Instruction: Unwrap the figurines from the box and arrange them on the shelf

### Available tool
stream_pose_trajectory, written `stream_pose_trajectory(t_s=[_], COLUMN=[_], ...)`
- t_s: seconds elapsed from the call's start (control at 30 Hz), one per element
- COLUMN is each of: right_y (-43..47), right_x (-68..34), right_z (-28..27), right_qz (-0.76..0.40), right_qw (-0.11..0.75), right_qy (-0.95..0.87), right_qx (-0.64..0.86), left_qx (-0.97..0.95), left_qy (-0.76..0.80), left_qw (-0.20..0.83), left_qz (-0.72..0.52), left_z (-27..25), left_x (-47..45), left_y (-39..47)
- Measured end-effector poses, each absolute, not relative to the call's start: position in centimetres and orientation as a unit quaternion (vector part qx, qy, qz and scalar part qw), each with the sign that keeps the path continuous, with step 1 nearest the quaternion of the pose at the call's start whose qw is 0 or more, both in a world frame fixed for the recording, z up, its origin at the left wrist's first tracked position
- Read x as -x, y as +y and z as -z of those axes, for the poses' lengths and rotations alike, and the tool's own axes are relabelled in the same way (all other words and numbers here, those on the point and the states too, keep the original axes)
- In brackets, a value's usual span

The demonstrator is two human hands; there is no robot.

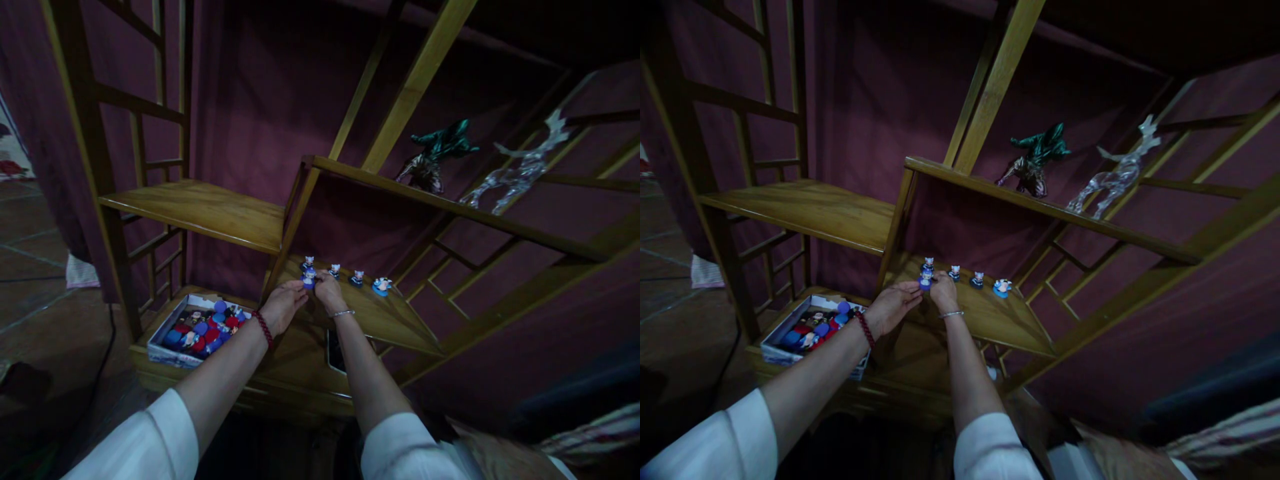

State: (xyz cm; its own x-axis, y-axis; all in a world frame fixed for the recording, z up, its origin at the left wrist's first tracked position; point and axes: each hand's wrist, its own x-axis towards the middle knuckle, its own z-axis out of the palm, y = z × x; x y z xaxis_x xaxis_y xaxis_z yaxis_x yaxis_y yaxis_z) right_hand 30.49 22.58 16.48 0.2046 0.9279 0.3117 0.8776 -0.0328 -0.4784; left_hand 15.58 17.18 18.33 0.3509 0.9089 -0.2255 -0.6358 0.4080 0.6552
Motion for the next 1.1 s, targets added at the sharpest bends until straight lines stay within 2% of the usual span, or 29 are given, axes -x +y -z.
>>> stream_pose_trajectory(t_s=[0.27, 0.57, 0.83, 1.1], right_y=[23.0, 22.3, 21.9, 19.9], right_x=[-30.8, -31.3, -31.2, -30.3], right_z=[-16.2, -15.7, -15.5, -15.4], right_qz=[-0.040, -0.155, -0.168, -0.137], right_qw=[0.300, 0.377, 0.394, 0.414], right_qy=[-0.645, -0.596, -0.590, -0.552], right_qx=[0.701, 0.692, 0.685, 0.711], left_qx=[-0.234, -0.244, -0.266, -0.298], left_qy=[0.290, 0.284, 0.288, 0.334], left_qw=[0.786, 0.789, 0.790, 0.704], left_qz=[-0.493, -0.488, -0.471, -0.551], left_z=[-18.2, -17.9, -17.8, -16.7], left_x=[-15.6, -15.7, -15.6, -17.3], left_y=[17.3, 17.5, 17.8, 17.2])
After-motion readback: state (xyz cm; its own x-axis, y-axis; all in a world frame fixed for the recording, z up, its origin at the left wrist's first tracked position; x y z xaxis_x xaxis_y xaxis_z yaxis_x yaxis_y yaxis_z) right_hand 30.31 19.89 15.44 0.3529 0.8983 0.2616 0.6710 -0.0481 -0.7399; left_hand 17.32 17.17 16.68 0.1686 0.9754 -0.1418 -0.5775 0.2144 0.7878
